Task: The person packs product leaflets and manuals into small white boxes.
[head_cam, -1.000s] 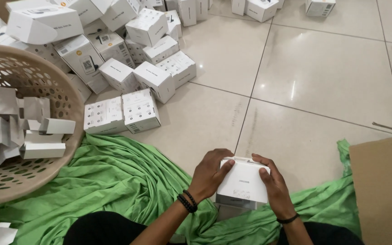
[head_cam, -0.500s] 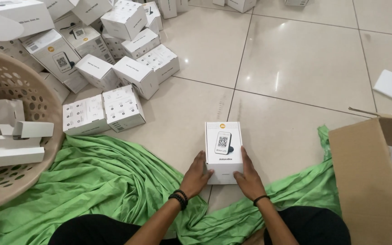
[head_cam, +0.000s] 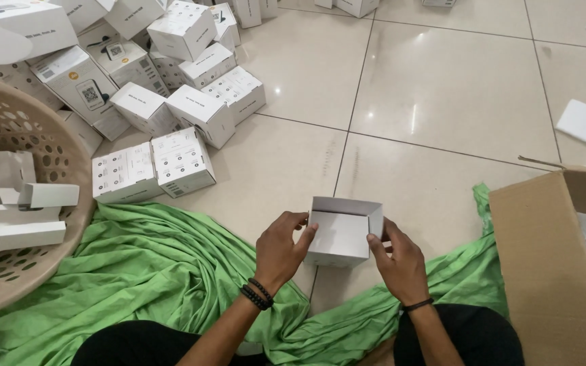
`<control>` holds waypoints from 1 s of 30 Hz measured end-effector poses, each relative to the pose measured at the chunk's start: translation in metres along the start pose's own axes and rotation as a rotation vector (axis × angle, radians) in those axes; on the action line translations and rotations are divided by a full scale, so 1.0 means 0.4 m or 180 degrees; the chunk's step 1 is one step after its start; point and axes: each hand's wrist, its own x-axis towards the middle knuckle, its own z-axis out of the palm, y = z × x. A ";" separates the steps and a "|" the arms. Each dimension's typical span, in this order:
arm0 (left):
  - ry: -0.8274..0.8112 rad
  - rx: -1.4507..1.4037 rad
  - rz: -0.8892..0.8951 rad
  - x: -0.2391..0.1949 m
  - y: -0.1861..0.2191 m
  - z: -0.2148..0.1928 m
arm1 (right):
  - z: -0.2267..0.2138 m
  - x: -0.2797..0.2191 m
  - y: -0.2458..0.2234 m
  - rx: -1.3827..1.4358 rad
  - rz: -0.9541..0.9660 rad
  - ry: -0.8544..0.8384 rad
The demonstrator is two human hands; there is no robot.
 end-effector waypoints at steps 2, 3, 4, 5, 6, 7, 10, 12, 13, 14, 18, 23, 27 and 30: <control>0.0081 0.0073 0.0077 0.000 -0.002 0.003 | -0.006 -0.007 -0.023 -0.0263 0.0015 0.0081; 0.0178 0.0151 0.0145 -0.001 -0.004 0.003 | -0.007 -0.011 -0.035 -0.0521 0.0014 0.0148; 0.0168 0.0150 0.0141 -0.003 -0.003 0.002 | -0.008 -0.013 -0.035 -0.0523 0.0024 0.0146; 0.0172 0.0193 0.0204 -0.003 -0.002 0.000 | -0.007 -0.013 -0.036 -0.0557 0.0018 0.0139; 0.0176 0.0236 0.0268 -0.003 -0.001 -0.002 | -0.006 -0.013 -0.037 -0.0591 0.0011 0.0133; 0.0175 0.0237 0.0267 -0.002 0.006 -0.008 | -0.008 -0.014 -0.048 -0.0590 0.0011 0.0132; 0.0056 0.0254 0.0175 -0.001 0.019 -0.016 | -0.009 -0.022 -0.061 -0.0614 0.0078 0.0162; -0.0034 0.0226 0.0070 0.002 0.021 -0.016 | -0.002 -0.023 -0.051 -0.0365 -0.0197 0.0448; -0.0038 0.0225 0.0064 0.002 0.016 -0.013 | -0.002 -0.023 -0.048 -0.0367 -0.0193 0.0442; -0.0042 0.0193 0.0069 0.003 0.011 -0.010 | -0.003 -0.023 -0.045 -0.0338 -0.0285 0.0474; -0.0067 0.0113 0.0058 0.006 0.008 -0.010 | -0.020 -0.026 -0.080 -0.0196 -0.0325 0.0493; -0.0168 0.0178 0.0076 0.007 0.006 -0.013 | -0.015 -0.016 -0.061 -0.0167 -0.0207 0.0336; -0.0503 0.0343 -0.0062 0.008 -0.012 -0.012 | -0.012 -0.008 -0.035 -0.0147 -0.0406 -0.0055; -0.0799 0.0242 -0.0352 0.019 -0.023 0.005 | 0.004 0.019 0.025 0.0632 -0.0006 -0.0230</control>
